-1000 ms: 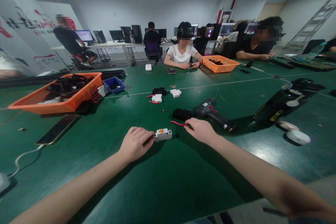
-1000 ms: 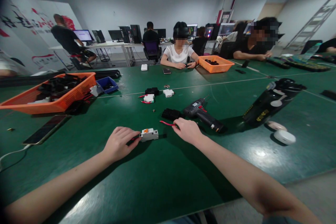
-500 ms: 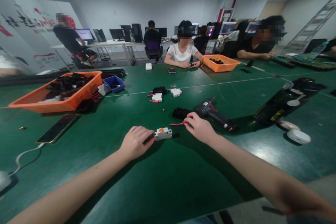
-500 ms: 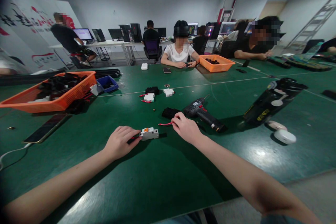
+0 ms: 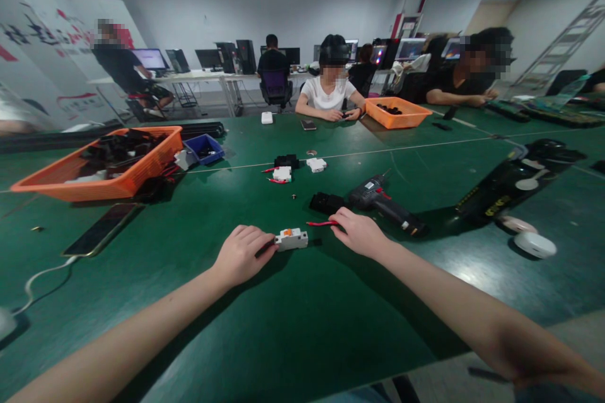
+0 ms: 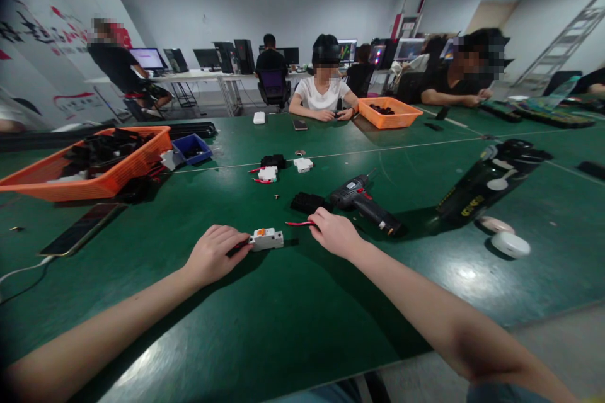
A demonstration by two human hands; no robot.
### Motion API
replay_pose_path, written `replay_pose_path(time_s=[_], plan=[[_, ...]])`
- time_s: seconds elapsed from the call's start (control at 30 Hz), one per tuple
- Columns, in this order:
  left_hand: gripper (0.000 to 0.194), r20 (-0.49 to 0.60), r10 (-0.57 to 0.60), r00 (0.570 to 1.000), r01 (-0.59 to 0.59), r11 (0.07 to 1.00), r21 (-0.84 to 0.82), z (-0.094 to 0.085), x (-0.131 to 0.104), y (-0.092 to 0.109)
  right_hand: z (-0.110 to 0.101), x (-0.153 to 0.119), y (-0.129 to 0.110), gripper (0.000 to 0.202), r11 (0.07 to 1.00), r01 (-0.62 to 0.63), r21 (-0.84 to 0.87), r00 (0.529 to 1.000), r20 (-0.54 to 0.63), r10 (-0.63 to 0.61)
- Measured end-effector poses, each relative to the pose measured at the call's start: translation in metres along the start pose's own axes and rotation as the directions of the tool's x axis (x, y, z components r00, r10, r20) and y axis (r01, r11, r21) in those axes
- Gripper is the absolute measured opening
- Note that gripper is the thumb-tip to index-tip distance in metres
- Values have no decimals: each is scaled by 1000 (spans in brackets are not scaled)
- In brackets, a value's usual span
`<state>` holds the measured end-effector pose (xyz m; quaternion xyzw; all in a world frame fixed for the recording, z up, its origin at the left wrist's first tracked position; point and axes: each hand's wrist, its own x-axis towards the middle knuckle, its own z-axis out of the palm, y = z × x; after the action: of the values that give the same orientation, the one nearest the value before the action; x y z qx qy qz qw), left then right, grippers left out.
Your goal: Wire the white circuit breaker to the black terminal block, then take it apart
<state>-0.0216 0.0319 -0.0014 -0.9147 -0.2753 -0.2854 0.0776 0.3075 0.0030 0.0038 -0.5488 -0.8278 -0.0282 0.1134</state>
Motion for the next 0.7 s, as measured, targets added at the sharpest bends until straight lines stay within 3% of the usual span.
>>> replay_pose_path(time_s=[0.47,0.7], plan=[[15,21,-35,999,35,999,4,0,-1,-6,-18,-3,3,15,999,-7,39,998,58,5],[25,-15,-18,1000,18,999,-29,-1,0,-6,-30,-6,2,13,995,96,-14,995,-19,-96]])
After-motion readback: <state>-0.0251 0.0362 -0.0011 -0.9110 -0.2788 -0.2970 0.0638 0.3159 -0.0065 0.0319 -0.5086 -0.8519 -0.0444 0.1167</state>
